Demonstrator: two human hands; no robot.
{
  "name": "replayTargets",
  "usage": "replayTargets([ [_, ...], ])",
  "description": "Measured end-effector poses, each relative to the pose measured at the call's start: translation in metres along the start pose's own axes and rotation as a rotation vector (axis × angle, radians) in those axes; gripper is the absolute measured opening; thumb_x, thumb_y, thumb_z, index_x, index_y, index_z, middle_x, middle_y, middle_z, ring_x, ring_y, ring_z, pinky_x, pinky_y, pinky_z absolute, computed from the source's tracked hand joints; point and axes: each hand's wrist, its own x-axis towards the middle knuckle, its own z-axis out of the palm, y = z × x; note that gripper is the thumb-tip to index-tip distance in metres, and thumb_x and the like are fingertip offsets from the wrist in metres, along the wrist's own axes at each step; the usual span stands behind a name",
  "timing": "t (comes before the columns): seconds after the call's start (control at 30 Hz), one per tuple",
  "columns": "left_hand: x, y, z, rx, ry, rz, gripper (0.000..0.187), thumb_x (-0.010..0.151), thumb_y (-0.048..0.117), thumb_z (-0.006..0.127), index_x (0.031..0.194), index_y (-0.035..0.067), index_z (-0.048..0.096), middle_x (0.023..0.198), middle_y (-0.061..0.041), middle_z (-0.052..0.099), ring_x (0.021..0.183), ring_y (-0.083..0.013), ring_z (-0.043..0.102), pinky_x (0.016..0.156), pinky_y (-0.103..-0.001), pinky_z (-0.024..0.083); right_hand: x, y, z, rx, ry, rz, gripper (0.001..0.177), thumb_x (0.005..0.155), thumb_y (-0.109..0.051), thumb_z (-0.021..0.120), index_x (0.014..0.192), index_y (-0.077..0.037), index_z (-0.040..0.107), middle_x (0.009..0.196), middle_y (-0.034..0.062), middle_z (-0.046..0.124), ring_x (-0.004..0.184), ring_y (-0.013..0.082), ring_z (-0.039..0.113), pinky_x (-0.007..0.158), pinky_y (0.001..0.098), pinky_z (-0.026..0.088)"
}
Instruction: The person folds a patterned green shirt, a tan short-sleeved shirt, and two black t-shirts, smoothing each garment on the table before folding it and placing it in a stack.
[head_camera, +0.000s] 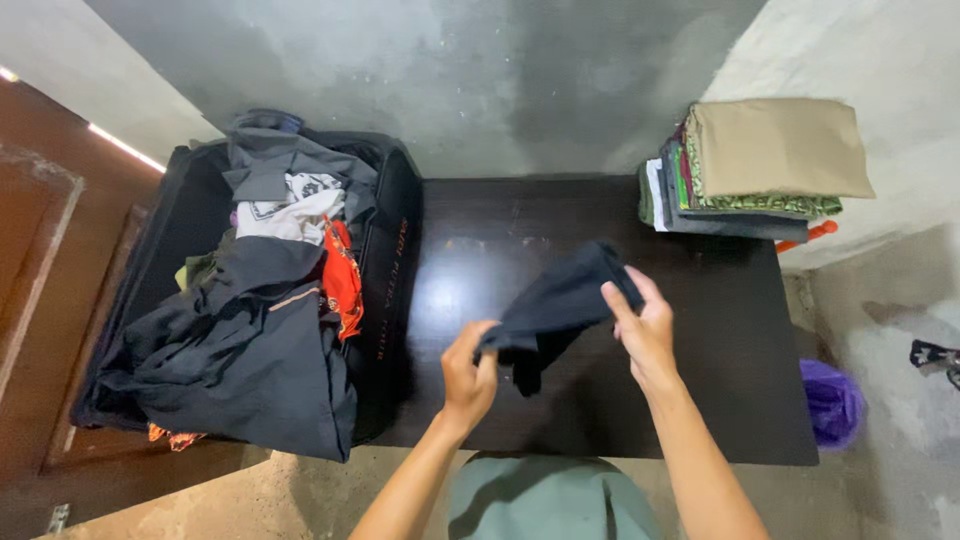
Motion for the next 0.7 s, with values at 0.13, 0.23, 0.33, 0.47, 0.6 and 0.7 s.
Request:
replayTargets([
  [0.13, 0.031, 0.010, 0.008, -0.226, -0.001, -0.242, 0.014, 0.099, -0.004, 0.060, 0.107, 0.000, 0.070, 0.085, 0.000, 0.056, 0.079, -0.0059, 0.049, 0.070, -0.024, 0.042, -0.008, -0.003, -0.012, 0.016, -0.040, -0.181, 0.065, 0.086, -0.019, 0.078, 0.143, -0.007, 0.049, 0.115, 0.0088, 0.066, 0.092, 0.0105, 0.066, 0.072, 0.0230, 0.055],
  [0.23, 0.062, 0.028, 0.012, -0.267, -0.034, -0.199, 0.005, 0.099, 0.000, 0.065, 0.101, 0.001, 0.070, 0.081, 0.007, 0.055, 0.076, -0.0024, 0.046, 0.067, -0.021, 0.038, -0.024, -0.003, -0.002, -0.055, -0.275, -0.217, 0.058, 0.086, -0.018, 0.081, 0.138, -0.002, 0.060, 0.116, 0.0122, 0.067, 0.100, 0.0150, 0.067, 0.081, 0.0268, 0.058],
  [0.33, 0.081, 0.061, 0.010, -0.264, -0.117, -0.232, 0.004, 0.098, 0.000, 0.067, 0.097, 0.000, 0.071, 0.077, 0.006, 0.056, 0.073, -0.0030, 0.046, 0.064, -0.022, 0.035, -0.040, -0.012, 0.012, -0.157, -0.444, -0.196, 0.061, 0.080, -0.019, 0.083, 0.136, -0.004, 0.061, 0.119, 0.0104, 0.067, 0.102, 0.0166, 0.068, 0.082, 0.0290, 0.060],
  [0.47, 0.082, 0.111, -0.006, -0.380, -0.151, -0.045, 0.009, 0.096, 0.001, 0.063, 0.104, 0.000, 0.069, 0.090, 0.004, 0.063, 0.085, -0.0034, 0.054, 0.077, -0.020, 0.043, -0.042, -0.018, 0.027, -0.353, -0.603, -0.466, 0.060, 0.082, -0.027, 0.085, 0.131, 0.000, 0.063, 0.125, 0.0173, 0.067, 0.115, 0.0268, 0.066, 0.094, 0.0380, 0.054],
  [0.6, 0.083, 0.140, -0.020, -0.504, 0.091, 0.033, 0.011, 0.099, 0.005, 0.067, 0.109, 0.002, 0.068, 0.099, 0.001, 0.064, 0.095, -0.0073, 0.057, 0.087, -0.023, 0.045, -0.039, 0.004, 0.038, -0.886, -0.798, -0.366, 0.062, 0.083, -0.045, 0.082, 0.125, -0.001, 0.068, 0.122, 0.0201, 0.068, 0.112, 0.0376, 0.064, 0.095, 0.0452, 0.050],
  [0.7, 0.089, 0.147, -0.047, -0.560, 0.352, 0.167, 0.012, 0.107, 0.014, 0.071, 0.113, 0.005, 0.066, 0.100, 0.001, 0.062, 0.094, -0.0097, 0.058, 0.086, -0.024, 0.048, -0.031, 0.018, 0.032, -1.187, -0.889, -0.436, 0.049, 0.097, -0.052, 0.067, 0.097, -0.004, 0.076, 0.124, 0.0101, 0.071, 0.104, 0.0300, 0.070, 0.095, 0.0423, 0.054],
])
